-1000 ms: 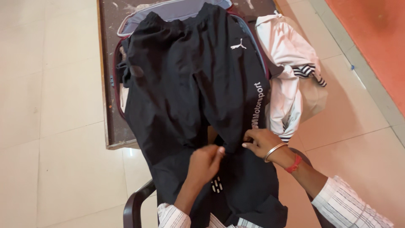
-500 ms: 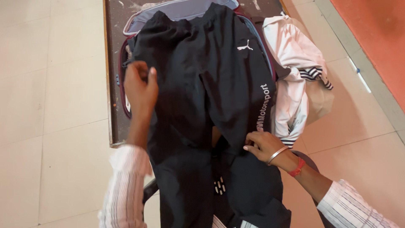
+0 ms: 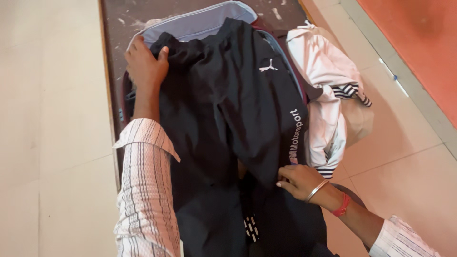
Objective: The person folds a pair of black track pants and places them into a suitcase. They then fold a pair of black trousers and a black t-shirt, placing each item into the suitcase.
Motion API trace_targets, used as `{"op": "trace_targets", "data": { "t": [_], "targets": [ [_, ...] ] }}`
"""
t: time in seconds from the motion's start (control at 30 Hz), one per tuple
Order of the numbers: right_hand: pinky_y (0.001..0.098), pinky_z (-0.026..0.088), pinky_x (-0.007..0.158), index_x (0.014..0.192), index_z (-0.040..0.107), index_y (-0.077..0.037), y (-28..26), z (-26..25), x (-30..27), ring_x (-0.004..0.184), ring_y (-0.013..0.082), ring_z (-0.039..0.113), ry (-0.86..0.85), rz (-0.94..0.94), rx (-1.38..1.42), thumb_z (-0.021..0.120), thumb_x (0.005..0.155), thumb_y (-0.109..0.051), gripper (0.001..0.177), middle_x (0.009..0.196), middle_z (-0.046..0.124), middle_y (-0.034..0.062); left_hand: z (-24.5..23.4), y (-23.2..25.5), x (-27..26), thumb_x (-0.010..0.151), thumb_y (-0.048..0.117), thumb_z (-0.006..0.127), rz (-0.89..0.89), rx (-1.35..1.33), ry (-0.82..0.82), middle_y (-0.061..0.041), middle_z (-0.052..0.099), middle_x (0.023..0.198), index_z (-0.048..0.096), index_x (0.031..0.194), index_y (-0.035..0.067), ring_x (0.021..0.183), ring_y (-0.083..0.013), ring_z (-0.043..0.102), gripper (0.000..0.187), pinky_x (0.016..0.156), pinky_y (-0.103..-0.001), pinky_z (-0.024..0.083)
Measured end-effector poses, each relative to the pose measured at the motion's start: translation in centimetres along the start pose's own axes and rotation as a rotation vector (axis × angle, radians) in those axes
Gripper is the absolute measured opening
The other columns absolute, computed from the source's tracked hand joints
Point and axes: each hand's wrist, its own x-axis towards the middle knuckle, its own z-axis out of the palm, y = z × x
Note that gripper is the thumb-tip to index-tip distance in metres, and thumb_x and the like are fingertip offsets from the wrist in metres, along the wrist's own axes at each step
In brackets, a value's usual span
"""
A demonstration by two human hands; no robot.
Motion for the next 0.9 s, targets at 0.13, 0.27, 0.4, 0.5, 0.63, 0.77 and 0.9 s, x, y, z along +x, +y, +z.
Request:
{"op": "trace_targets", "data": {
  "t": [0.13,0.27,0.4,0.5,0.63,0.77,0.9],
  "targets": [
    [0.0427,0.055,0.067,0.089,0.068,-0.007,-0.3,-0.6,-0.1,0.076,0.0301,0.071,-0.009,0.005,0.066,0.067,0.09,-0.026,0.019,0.081,0.072,0.0077,1.8,-0.5,2.3,0.08,0.027,0.09,-0.035,-0.009,-0.043,-0.018,0.068,0.121,0.063,0.123,0.006,0.112,-0.0412,0.062,0.055,0.087,-0.055,0.047],
    [0.0412,0.056,0.067,0.09,0.067,-0.007,-0.8,-1.3,-0.3,0.075,0.0278,0.072,-0.05,0.047,0.109,0.067,0.09,-0.027,0.019,0.08,0.072,0.0064,1.5,-2.6,3.3,0.087,0.008,0.083,-0.067,-0.33,-0.03,-0.011,0.075,0.096,0.077,0.11,0.013,0.086,-0.0271,0.073,0.025,0.078,-0.037,0.056],
    [0.0407,0.055,0.066,0.089,0.066,-0.007,-0.8,-1.3,-0.3,0.074,0.0274,0.072,-0.069,0.035,0.109,0.067,0.091,-0.027,0.019,0.079,0.072,0.0062,-0.8,-3.6,3.0,0.077,0.005,0.078,-0.453,-0.05,0.482,-0.012,0.063,0.115,0.063,0.114,0.008,0.104,-0.0311,0.062,0.041,0.08,-0.047,0.052],
    [0.0405,0.055,0.065,0.09,0.067,-0.008,-0.8,-1.3,-0.2,0.073,0.0271,0.072,-0.066,0.023,0.118,0.067,0.091,-0.026,0.018,0.078,0.072,0.0064,-2.2,-1.6,0.5,0.078,0.006,0.081,-0.189,0.038,0.499,-0.015,0.055,0.123,0.055,0.124,0.004,0.115,-0.0359,0.052,0.053,0.092,-0.052,0.043],
    [0.0389,0.055,0.064,0.091,0.068,-0.008,-0.6,-1.3,-0.3,0.069,0.0251,0.072,-0.023,0.001,0.132,0.068,0.09,-0.025,0.017,0.073,0.072,0.007,-5.4,6.5,-8.4,0.085,0.001,0.075,0.204,-0.274,0.123,-0.014,0.06,0.119,0.061,0.116,0.005,0.115,-0.0371,0.055,0.035,0.099,-0.047,0.044],
    [0.0369,0.054,0.06,0.093,0.07,-0.007,-0.9,-1.5,-0.4,0.064,0.0218,0.07,0.081,-0.043,0.16,0.072,0.087,-0.022,0.016,0.073,0.07,0.0081,-11.2,15.5,-19.1,0.072,0.013,0.079,0.432,-0.432,-0.432,-0.014,0.065,0.12,0.066,0.108,0.009,0.118,-0.0369,0.059,0.038,0.102,-0.049,0.045],
    [0.0369,0.055,0.059,0.098,0.068,-0.004,-1.5,-1.9,-0.6,0.061,0.0218,0.068,0.19,-0.052,0.214,0.072,0.084,-0.019,0.021,0.083,0.07,0.0086,-14.3,18.8,-26.7,0.071,0.035,0.084,0.843,-0.074,-0.815,-0.014,0.036,0.159,0.055,0.136,0.015,0.148,-0.0374,0.029,0.075,0.116,-0.063,0.024]
  ]
}}
